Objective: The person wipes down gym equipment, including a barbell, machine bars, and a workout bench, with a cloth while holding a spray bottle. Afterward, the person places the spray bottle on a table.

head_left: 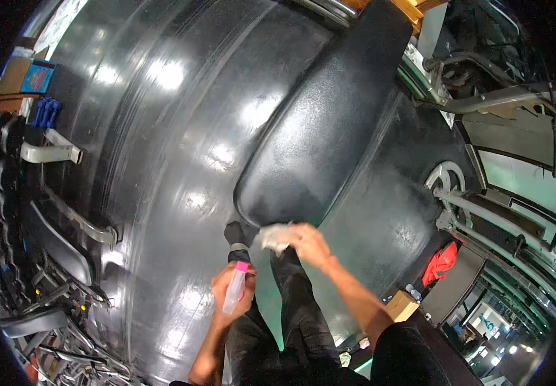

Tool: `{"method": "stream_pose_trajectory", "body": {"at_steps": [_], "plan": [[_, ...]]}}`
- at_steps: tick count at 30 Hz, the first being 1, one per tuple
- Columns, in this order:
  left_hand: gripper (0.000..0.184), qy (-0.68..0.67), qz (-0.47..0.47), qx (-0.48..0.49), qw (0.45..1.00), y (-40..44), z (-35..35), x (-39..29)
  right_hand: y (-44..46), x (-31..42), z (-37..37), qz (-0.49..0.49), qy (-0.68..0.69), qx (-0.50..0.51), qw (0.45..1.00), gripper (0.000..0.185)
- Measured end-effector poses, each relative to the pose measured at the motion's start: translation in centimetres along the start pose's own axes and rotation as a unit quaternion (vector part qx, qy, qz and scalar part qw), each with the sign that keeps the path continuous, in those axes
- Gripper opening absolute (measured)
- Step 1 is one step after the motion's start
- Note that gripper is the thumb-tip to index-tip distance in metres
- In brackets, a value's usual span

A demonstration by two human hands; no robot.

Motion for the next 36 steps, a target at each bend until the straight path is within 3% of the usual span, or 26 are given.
{"method": "stream_pose_trajectory", "body": {"at_steps": [1,2,3,4,6,9,12,16,17,20,22,24,25,26,27,28,30,33,34,36], "plan": [[0.018,-0.006,0.025,0.008,1.0,0.0,0.2,-0.1,1.3,-2.9,-1.2,0.113,0.091,-0.005,0.989,0.041],[0.018,-0.006,0.023,0.007,1.0,-0.1,0.3,0.1,3.5,-4.8,-4.2,0.009,-0.034,-0.107,0.994,0.028],[0.018,-0.011,0.011,0.014,1.0,-0.3,0.4,0.2,4.7,-8.7,-5.1,0.175,0.114,-0.041,0.977,0.03],[0.018,-0.017,-0.001,0.021,1.0,-0.5,0.4,0.4,6.3,-9.3,-8.5,0.065,-0.128,-0.232,0.962,0.032],[0.018,-0.016,0.014,0.023,1.0,-0.6,0.3,0.3,9.5,-14.4,-10.2,0.228,-0.103,-0.279,0.927,0.033],[0.018,-0.014,0.022,0.021,0.999,-0.8,-0.1,0.2,9.5,-14.2,-8.3,0.254,-0.181,-0.22,0.924,0.034],[0.017,-0.016,0.007,0.017,1.0,-1.0,-0.4,0.3,5.1,-6.4,-2.8,0.244,-0.191,-0.141,0.94,0.042],[0.015,-0.013,0.008,0.005,1.0,-0.3,-0.7,-0.4,-2.3,2.9,5.4,0.132,-0.062,-0.033,0.989,0.044],[0.015,-0.017,0.005,0.006,1.0,-0.2,-0.4,-0.8,-3.6,4.7,6.9,0.14,-0.025,0.056,0.988,0.043],[0.014,0.014,0.032,0.014,0.999,0.5,-0.7,-1.3,-3.5,6.9,5.8,0.111,0.1,-0.009,0.989,0.042],[0.014,0.018,0.062,0.008,0.998,0.1,-0.4,-1.1,-1.0,4.8,3.1,0.095,0.113,-0.081,0.986,0.038],[0.018,0.013,0.066,0.003,0.998,-0.1,0.0,-0.9,2.8,0.8,-1.3,0.11,0.08,-0.099,0.986,0.034],[0.02,0.003,0.047,0.001,0.999,-0.4,0.1,-0.5,5.1,-1.3,-4.3,0.33,0.295,-0.076,0.894,0.031],[0.022,-0.006,0.029,0.001,1.0,-0.7,0.2,-0.2,6.8,-5.4,-4.3,0.151,0.008,-0.218,0.964,0.027],[0.022,-0.009,0.029,0.001,1.0,-0.9,0.3,-0.1,9.3,-7.2,-7.4,0.107,-0.075,-0.283,0.95,0.025],[0.023,-0.011,0.045,0.011,0.999,-1.1,0.4,-0.1,11.2,-10.0,-8.5,0.143,-0.141,-0.294,0.934,0.025],[0.024,-0.011,0.06,0.02,0.998,-1.7,0.3,-0.2,14.1,-14.2,-9.9,0.228,-0.137,-0.306,0.914,0.028],[0.022,0.008,0.067,0.039,0.997,-2.3,-0.2,-0.5,15.2,-14.3,-8.5,0.274,-0.155,-0.298,0.901,0.025],[0.022,0.007,0.052,0.038,0.998,-2.4,-0.4,-0.5,14.6,-11.6,-8.1,0.269,-0.202,-0.232,0.913,0.023],[0.021,0.004,0.042,0.036,0.998,-2.5,-0.8,-0.6,11.7,-6.1,-5.0,0.146,-0.213,-0.152,0.954,0.022]]}}
Point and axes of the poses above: each hand's wrist, its own y-axis towards the middle knuckle, its own z-axis out of the palm, x = y × z, the point moved 3 cm from there along y, towards the middle knuckle, and after that the axes turned 7 degrees about -y, right-handed, at the moved point
